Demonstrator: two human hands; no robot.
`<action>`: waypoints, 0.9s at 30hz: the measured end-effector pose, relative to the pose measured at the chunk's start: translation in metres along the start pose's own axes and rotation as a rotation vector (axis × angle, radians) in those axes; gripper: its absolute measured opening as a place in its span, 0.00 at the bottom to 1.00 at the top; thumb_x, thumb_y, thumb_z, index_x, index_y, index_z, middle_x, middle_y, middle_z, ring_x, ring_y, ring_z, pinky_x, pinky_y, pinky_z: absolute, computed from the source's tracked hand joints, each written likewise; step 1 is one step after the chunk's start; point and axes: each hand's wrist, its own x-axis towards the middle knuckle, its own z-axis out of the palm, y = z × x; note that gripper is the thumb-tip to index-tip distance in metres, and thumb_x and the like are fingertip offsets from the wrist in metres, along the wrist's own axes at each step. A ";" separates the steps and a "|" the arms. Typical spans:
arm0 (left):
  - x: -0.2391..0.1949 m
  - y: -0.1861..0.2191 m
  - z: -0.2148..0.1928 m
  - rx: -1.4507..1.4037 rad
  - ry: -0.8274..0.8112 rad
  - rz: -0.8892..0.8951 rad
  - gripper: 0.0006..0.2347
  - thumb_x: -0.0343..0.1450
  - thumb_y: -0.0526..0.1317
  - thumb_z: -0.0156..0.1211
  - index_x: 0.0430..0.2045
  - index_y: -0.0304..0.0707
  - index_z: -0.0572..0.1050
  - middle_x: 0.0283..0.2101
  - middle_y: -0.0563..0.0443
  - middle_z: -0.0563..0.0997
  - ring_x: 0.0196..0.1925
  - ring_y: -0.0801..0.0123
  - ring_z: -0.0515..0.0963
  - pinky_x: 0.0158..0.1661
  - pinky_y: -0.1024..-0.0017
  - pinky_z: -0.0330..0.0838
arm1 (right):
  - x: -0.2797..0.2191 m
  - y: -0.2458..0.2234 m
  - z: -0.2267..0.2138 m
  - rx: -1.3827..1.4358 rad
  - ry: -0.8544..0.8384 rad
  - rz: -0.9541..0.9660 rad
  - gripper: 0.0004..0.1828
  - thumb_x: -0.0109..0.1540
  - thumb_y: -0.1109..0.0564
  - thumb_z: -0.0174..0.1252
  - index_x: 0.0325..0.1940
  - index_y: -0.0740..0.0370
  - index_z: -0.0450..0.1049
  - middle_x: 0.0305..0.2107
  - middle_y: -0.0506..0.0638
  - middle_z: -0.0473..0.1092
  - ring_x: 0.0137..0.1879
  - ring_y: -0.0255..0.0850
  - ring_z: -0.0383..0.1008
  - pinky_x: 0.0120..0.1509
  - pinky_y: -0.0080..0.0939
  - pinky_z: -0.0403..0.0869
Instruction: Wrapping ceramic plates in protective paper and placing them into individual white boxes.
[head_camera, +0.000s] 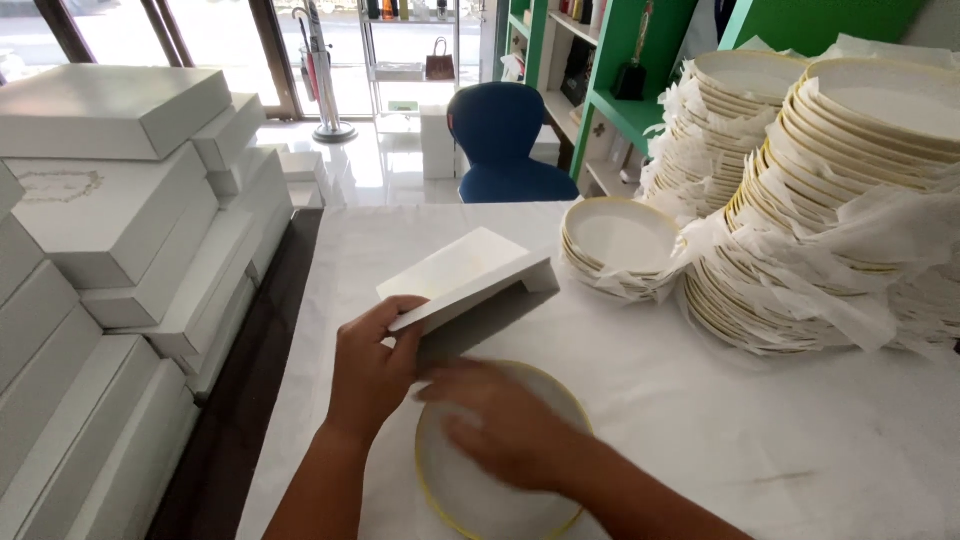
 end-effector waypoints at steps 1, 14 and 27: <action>0.000 -0.005 0.001 -0.002 0.001 0.003 0.11 0.66 0.33 0.49 0.33 0.41 0.82 0.30 0.59 0.85 0.30 0.73 0.79 0.32 0.73 0.71 | -0.002 0.012 -0.009 -0.004 0.001 -0.001 0.24 0.59 0.62 0.48 0.59 0.56 0.75 0.64 0.53 0.69 0.71 0.50 0.64 0.76 0.52 0.57; -0.001 -0.003 -0.009 -0.076 0.160 0.198 0.04 0.68 0.33 0.66 0.32 0.36 0.85 0.26 0.39 0.86 0.30 0.50 0.88 0.33 0.56 0.83 | 0.043 0.033 -0.086 -0.406 0.604 0.457 0.32 0.52 0.51 0.72 0.52 0.60 0.62 0.40 0.60 0.71 0.48 0.67 0.78 0.53 0.66 0.76; 0.001 -0.028 -0.007 -0.180 0.176 0.183 0.03 0.66 0.30 0.68 0.30 0.33 0.84 0.25 0.40 0.86 0.29 0.60 0.87 0.35 0.59 0.82 | -0.002 0.069 -0.113 0.523 0.709 0.533 0.16 0.68 0.56 0.55 0.55 0.71 0.76 0.39 0.66 0.79 0.47 0.51 0.80 0.63 0.58 0.74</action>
